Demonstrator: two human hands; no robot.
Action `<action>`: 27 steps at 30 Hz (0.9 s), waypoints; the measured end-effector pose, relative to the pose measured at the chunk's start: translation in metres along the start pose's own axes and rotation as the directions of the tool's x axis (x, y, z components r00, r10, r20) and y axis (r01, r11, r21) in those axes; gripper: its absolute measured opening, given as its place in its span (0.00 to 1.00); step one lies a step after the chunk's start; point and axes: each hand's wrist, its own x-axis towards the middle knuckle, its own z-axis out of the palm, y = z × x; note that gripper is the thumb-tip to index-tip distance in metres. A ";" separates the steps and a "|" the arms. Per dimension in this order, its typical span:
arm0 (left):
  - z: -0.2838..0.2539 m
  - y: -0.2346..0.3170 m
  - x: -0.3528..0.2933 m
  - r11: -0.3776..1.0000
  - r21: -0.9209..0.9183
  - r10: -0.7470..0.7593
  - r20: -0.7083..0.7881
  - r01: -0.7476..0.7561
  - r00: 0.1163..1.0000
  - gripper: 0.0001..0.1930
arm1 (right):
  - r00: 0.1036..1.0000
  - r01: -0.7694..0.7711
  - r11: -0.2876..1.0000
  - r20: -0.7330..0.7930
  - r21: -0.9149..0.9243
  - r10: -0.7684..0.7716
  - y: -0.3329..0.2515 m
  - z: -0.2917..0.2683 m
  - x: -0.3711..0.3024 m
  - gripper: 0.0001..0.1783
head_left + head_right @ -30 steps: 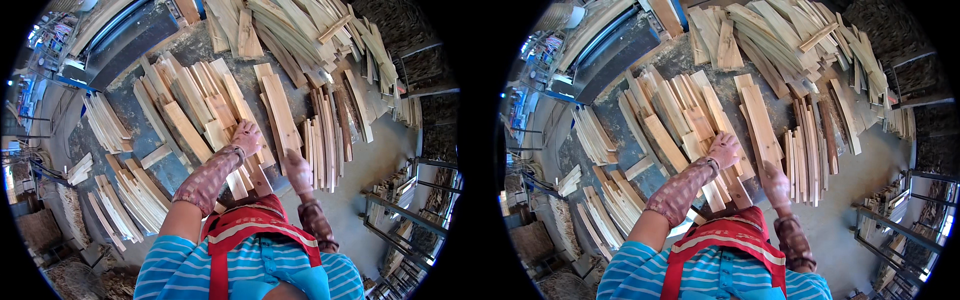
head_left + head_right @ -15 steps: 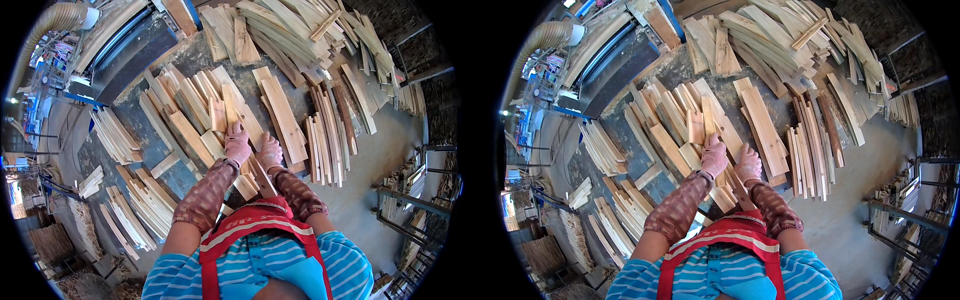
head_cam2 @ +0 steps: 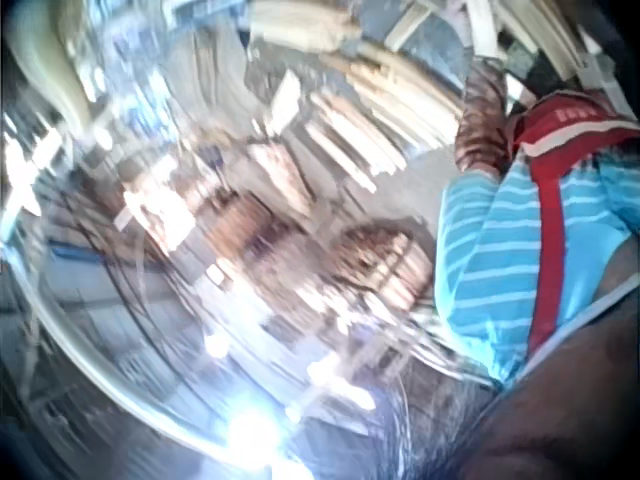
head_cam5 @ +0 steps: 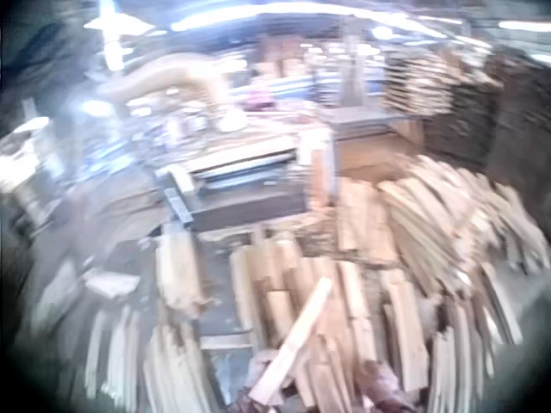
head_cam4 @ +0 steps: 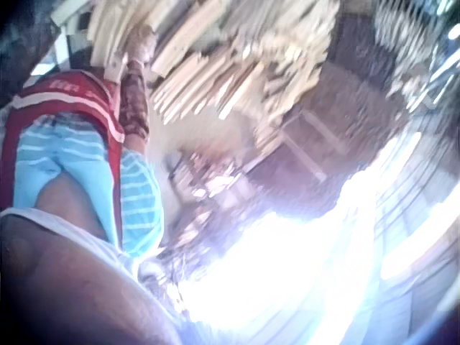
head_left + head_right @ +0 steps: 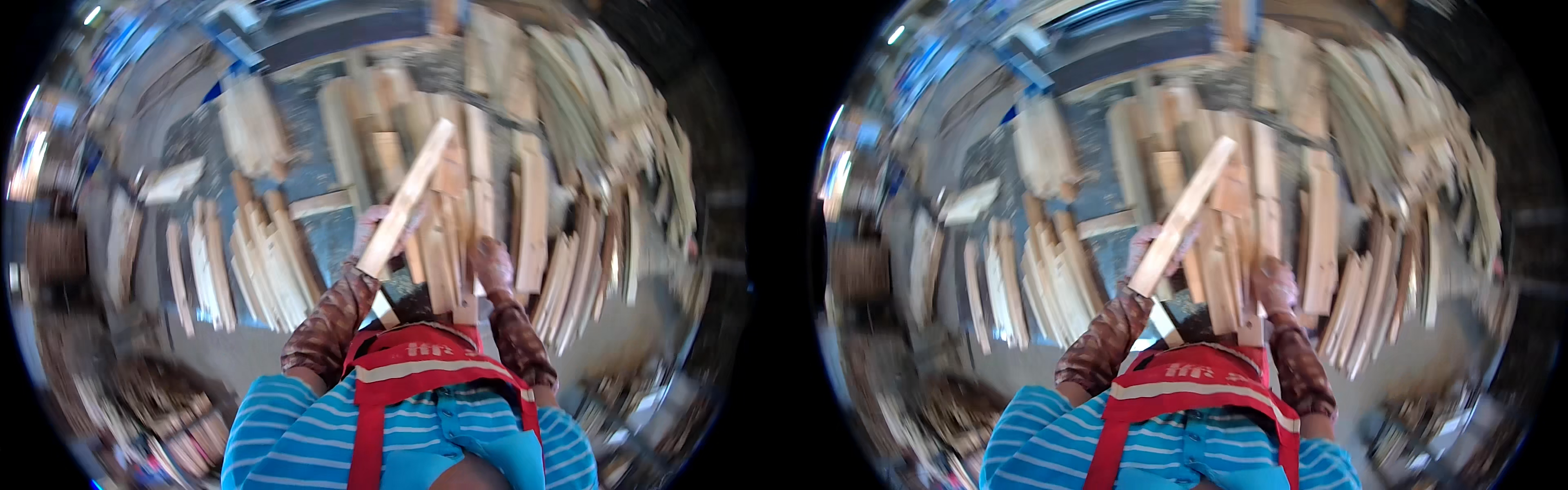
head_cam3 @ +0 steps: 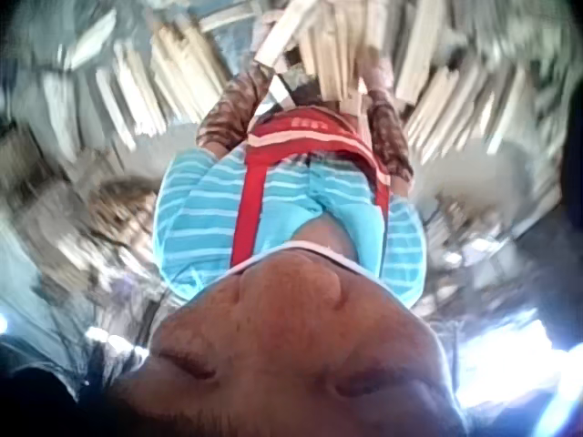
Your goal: The person sorts and stacks light-colored wooden planks on a workbench and a metal rack in a workshop. They repeatedly pick up planks, align them, and place them into neat piles, occasionally moving between the bench and the rack.
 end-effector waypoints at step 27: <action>-0.326 0.243 -0.341 0.188 0.609 0.967 -0.250 0.770 -0.039 0.20 | 0.978 -0.118 0.814 -0.075 0.569 0.194 -0.027 0.008 -0.013 0.24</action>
